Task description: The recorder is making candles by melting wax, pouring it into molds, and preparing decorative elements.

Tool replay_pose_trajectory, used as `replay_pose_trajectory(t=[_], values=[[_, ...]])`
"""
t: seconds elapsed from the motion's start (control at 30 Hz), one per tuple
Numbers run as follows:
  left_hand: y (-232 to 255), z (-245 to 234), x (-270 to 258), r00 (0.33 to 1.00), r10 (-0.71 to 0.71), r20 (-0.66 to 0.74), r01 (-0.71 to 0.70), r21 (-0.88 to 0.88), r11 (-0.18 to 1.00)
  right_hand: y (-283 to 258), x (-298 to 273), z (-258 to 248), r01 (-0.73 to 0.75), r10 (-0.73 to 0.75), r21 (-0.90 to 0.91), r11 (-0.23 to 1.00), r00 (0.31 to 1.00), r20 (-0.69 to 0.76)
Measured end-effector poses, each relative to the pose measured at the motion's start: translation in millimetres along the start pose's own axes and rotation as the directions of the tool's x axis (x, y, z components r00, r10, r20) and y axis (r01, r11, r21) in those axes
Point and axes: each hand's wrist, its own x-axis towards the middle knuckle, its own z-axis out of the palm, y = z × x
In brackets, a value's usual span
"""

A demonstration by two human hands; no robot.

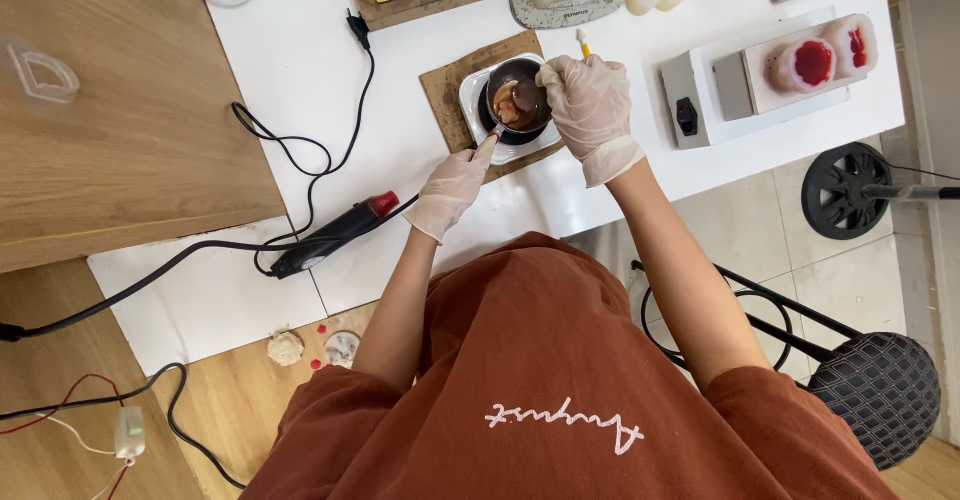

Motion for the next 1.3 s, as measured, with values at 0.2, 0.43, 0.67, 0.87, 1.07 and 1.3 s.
replay_pose_trajectory(t=[0.2, 0.43, 0.67, 0.87, 1.07, 1.3], values=[[-1, 3, 4, 1.000, -0.027, -0.006, 0.027, -0.008, 1.000, 4, -4, 11, 0.055, -0.050, -0.061, 0.997, 0.996, 0.080], [-5, 4, 6, 1.000, -0.002, -0.005, 0.002, -0.004, 1.000, 4, -3, 12, 0.068, -0.065, -0.014, 0.998, 0.991, 0.119], [-7, 6, 7, 1.000, -0.001, -0.018, 0.001, -0.005, 1.000, 5, -2, 13, 0.108, -0.099, -0.111, 0.988, 0.992, 0.082], [-17, 9, 15, 0.998, 0.061, -0.013, -0.060, 0.026, 0.998, 7, -4, 9, 0.100, -0.093, -0.124, 0.987, 0.994, 0.063], [1, -1, 0, 0.999, -0.040, 0.004, 0.040, 0.019, 0.999, 12, -4, 13, 0.091, -0.087, -0.091, 0.992, 0.995, 0.045], [3, 1, -3, 0.999, -0.045, 0.005, 0.044, 0.030, 0.999, 14, 3, 12, 0.027, -0.013, -0.133, 0.991, 0.994, 0.109]])
